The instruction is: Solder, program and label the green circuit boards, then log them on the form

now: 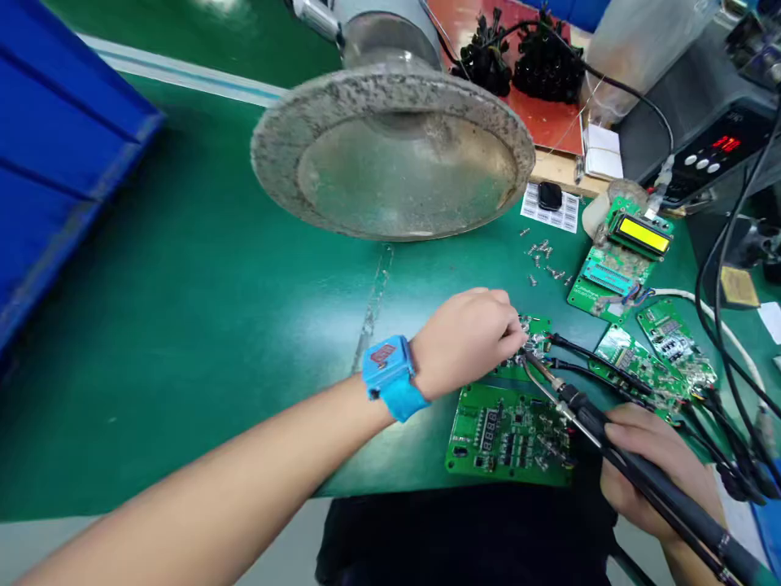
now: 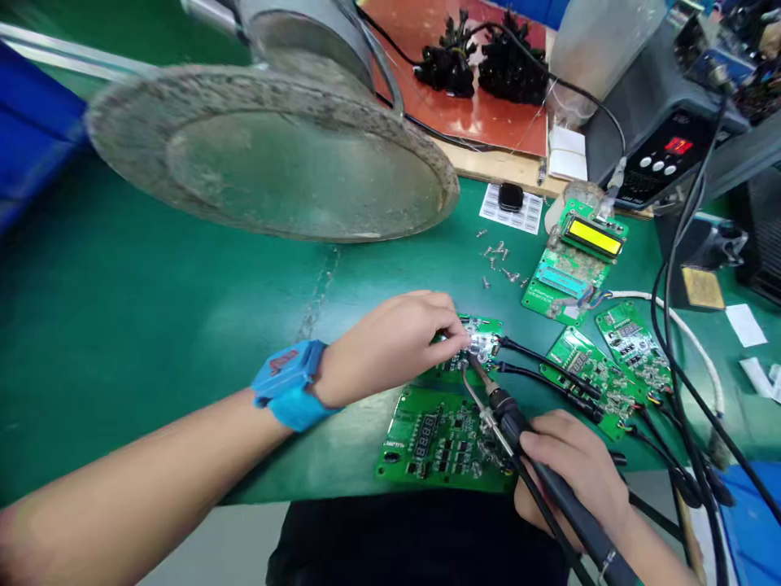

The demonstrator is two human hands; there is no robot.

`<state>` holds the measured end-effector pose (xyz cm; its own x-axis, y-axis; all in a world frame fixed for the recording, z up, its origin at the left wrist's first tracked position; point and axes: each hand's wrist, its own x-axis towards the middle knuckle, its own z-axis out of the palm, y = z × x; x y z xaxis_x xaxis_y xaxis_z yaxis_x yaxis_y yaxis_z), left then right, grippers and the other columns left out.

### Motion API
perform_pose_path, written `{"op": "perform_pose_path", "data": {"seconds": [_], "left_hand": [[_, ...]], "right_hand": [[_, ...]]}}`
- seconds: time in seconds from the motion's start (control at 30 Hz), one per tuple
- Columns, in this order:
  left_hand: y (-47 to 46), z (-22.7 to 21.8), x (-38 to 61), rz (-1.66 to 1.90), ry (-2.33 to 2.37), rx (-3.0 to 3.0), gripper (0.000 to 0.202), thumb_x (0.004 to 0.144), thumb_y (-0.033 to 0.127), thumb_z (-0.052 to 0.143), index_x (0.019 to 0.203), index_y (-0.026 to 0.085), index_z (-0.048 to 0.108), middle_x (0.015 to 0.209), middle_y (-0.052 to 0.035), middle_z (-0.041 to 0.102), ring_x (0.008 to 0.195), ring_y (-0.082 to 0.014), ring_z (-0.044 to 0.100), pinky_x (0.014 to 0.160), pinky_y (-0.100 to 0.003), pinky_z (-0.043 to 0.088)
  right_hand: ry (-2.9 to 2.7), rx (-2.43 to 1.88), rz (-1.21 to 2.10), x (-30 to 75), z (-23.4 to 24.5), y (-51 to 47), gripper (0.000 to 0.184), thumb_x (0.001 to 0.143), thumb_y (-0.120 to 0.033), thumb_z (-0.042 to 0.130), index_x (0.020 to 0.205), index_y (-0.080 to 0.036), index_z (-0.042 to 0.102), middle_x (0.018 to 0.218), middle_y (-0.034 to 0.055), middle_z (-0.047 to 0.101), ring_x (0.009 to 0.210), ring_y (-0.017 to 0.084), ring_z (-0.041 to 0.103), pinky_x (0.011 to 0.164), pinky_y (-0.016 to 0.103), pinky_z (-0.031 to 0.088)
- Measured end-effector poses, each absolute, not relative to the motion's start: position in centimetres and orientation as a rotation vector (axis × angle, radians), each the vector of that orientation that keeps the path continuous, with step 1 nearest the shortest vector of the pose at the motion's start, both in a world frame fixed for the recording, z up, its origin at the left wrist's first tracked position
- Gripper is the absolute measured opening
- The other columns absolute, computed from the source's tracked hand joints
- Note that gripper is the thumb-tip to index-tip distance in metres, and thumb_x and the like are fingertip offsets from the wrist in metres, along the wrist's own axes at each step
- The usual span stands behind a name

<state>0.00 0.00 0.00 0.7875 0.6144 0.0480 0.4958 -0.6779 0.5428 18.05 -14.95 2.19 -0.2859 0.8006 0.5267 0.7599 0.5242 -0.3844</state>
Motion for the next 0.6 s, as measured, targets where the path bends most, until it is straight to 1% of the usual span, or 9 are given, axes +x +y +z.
{"op": "perform_pose_path", "data": {"seconds": [0.13,0.43,0.53,0.6], "left_hand": [[-0.3,0.1,-0.1,0.315,0.832,2.462,0.022,0.083,0.018,0.05,0.069,0.015,0.067,0.073,-0.0028,0.063,0.07,-0.0149,0.056,0.067,-0.029,0.042],[-0.3,0.1,-0.1,0.321,0.852,2.423,0.021,0.083,0.019,0.052,0.069,0.015,0.067,0.072,-0.0033,0.062,0.069,-0.0152,0.055,0.066,-0.029,0.042],[-0.4,0.1,-0.2,0.332,0.855,2.41,0.021,0.083,0.019,0.052,0.069,0.015,0.067,0.072,-0.0034,0.062,0.069,-0.0154,0.055,0.066,-0.029,0.042],[-0.5,0.1,-0.2,0.342,0.853,2.402,0.021,0.082,0.018,0.052,0.067,0.015,0.067,0.071,-0.0034,0.062,0.069,-0.0155,0.056,0.065,-0.029,0.042]], "right_hand": [[-2.076,-1.269,0.112,18.0,2.3,-15.0,0.022,0.077,-0.005,0.05,0.096,-0.017,0.053,0.073,0.0038,0.059,0.057,0.012,0.061,0.05,0.021,0.054],[-2.035,-1.287,0.086,18.2,1.4,-15.9,0.026,0.076,-0.007,0.053,0.1,-0.016,0.056,0.078,0.0059,0.059,0.066,0.014,0.063,0.057,0.025,0.056],[-1.911,-1.375,0.103,18.6,1.0,-16.9,0.025,0.075,-0.009,0.058,0.098,-0.017,0.058,0.081,0.0062,0.061,0.072,0.017,0.065,0.063,0.029,0.057],[-1.835,-1.429,0.177,19.1,0.8,-17.6,0.024,0.074,-0.011,0.061,0.097,-0.018,0.059,0.084,0.0064,0.063,0.074,0.019,0.066,0.065,0.033,0.057]]}}
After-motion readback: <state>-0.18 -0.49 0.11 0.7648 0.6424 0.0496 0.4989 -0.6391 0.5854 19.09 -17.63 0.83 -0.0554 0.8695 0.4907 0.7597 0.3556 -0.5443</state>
